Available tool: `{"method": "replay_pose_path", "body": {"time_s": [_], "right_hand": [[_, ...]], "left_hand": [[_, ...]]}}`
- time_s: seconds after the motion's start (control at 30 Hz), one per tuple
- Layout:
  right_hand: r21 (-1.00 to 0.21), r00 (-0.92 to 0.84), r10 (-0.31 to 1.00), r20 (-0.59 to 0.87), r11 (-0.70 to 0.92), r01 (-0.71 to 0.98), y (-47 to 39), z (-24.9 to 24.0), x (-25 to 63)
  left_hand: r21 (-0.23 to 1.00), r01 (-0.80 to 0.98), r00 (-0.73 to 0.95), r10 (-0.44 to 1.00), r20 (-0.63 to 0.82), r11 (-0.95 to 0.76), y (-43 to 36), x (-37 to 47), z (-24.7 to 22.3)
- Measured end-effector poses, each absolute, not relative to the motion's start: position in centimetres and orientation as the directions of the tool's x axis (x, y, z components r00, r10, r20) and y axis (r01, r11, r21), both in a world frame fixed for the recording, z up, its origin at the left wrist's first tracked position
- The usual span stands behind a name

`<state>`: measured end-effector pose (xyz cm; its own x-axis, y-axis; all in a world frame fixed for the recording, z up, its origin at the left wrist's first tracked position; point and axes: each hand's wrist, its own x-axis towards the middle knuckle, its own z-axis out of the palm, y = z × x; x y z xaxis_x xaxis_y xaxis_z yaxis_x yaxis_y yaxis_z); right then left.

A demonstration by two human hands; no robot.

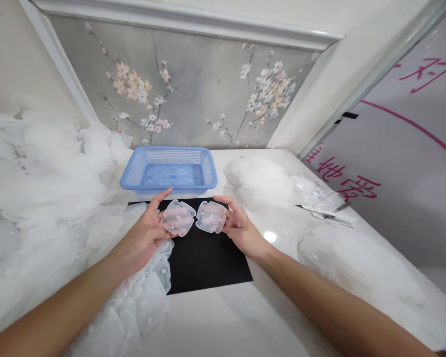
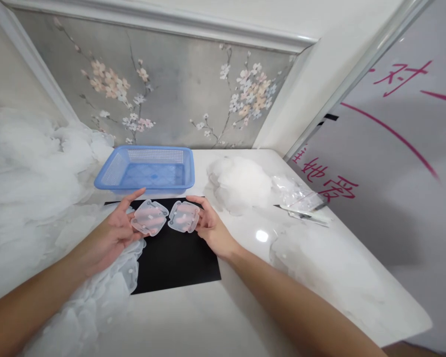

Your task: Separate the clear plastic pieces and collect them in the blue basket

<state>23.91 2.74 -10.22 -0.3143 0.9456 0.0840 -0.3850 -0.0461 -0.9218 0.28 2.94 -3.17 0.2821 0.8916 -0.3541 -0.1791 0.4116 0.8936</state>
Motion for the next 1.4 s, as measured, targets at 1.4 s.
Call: {"method": "replay_pose_path", "body": {"time_s": [1.4], "right_hand": [[-0.964, -0.194, 0.974, 0.115, 0.062, -0.257, 2.5, -9.6, 23.8]], "left_hand": [[0.938, -0.119, 0.204, 0.933, -0.297, 0.325, 2.8, 0.9, -3.6]]}}
